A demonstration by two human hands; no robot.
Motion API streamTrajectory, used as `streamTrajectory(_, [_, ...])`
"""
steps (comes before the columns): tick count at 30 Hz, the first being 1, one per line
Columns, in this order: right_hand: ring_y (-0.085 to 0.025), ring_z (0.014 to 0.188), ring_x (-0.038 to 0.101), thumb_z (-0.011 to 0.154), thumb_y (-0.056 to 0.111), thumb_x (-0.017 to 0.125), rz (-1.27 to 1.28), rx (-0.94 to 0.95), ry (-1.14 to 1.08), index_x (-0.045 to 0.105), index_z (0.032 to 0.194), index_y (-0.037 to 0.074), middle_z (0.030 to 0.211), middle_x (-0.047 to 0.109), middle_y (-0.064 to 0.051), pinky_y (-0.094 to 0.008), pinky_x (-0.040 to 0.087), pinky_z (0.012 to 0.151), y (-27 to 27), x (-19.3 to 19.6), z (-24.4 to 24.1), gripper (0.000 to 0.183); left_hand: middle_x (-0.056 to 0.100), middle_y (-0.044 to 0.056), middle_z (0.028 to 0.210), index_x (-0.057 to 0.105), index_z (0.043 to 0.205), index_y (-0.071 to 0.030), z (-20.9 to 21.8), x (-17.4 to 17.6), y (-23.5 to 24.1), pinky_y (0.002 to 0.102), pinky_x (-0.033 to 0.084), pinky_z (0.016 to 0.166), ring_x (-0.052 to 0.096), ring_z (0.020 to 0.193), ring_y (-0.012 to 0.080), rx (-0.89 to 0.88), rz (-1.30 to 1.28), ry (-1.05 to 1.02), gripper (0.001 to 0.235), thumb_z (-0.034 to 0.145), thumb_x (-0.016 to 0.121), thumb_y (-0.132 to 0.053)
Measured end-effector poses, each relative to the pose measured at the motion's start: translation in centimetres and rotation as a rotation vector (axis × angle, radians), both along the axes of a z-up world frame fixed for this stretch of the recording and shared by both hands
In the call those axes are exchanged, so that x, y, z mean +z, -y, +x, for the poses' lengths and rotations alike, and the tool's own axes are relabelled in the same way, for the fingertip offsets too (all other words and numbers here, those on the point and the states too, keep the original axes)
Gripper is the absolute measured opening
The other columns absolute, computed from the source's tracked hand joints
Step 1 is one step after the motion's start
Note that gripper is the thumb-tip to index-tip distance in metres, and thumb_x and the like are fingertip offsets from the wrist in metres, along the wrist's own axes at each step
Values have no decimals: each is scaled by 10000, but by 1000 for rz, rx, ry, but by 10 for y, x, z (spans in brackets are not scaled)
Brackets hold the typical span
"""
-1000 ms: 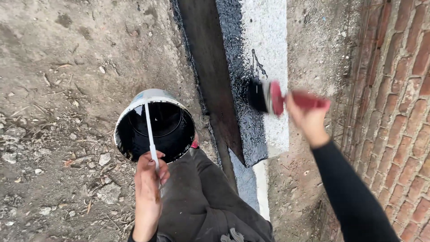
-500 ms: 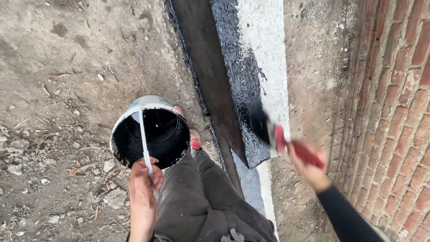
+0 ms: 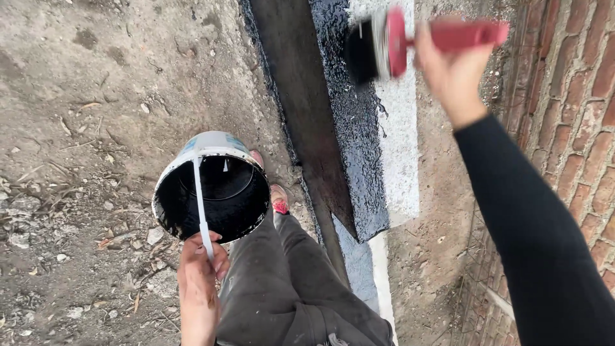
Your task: The person holds a bucket of black waterproofing coating in one hand and uses a wide brush to paint the coating onto a white concrete ledge and beam beside a brick wall, dipping the brush into the bucket and working along the surface to cover it with the black coating.
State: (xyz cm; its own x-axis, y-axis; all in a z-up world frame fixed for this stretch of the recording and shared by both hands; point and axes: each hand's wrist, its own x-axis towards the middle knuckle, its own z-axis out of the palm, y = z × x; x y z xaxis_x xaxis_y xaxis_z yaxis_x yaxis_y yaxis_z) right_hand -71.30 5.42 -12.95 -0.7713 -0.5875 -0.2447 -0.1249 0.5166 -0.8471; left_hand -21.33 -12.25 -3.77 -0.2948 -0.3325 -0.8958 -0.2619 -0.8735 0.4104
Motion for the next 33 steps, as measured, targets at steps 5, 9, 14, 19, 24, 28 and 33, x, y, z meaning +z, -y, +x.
streamTrajectory(5, [-198,866,738,1133,-22,699,-92,112,-249,471,1218,-31,1074,707,-112,-317,648,718,20,-4,-8,244,410,50,767,458,1165,57,7,0,3,289,345,652,373,707,131,9,-18,5,398,964,401,-281])
streamTrajectory(9, [-172,890,718,1074,58,678,218,99,-80,660,1172,-11,1056,743,-91,-304,596,746,-51,58,70,121,416,57,766,453,1166,66,12,-7,8,288,349,656,383,708,136,24,-7,31,405,956,398,-277])
streamTrajectory(14, [-163,799,760,994,178,697,357,236,-96,728,1072,47,984,770,-94,-285,622,684,-179,113,161,155,417,64,763,452,1162,76,24,-21,6,295,347,641,379,697,139,28,-1,47,409,960,390,-273])
streamTrajectory(19, [-189,708,787,912,213,701,650,155,127,737,996,61,919,782,-90,-328,624,613,-187,119,150,178,414,71,757,454,1167,68,30,-27,6,300,338,623,386,678,147,0,8,77,404,968,379,-275])
streamTrajectory(24, [-189,881,748,1032,229,705,385,177,33,657,1069,38,1015,732,-93,-316,642,802,-75,50,53,200,423,69,768,454,1176,63,25,-24,8,297,342,630,388,697,140,13,-19,51,391,968,383,-260])
streamTrajectory(28, [-182,929,749,1076,81,784,13,177,-283,593,1127,-10,1039,731,-100,-305,636,812,35,13,4,218,417,68,785,460,1185,62,23,-19,11,301,339,636,384,715,141,-8,15,128,378,951,397,-228])
streamTrajectory(33, [-168,860,753,1144,54,751,-11,214,-294,676,1093,-22,998,758,-78,-302,615,753,26,18,1,118,418,59,797,464,1194,53,25,-17,13,288,348,650,390,726,131,-16,-5,98,373,953,387,-221])
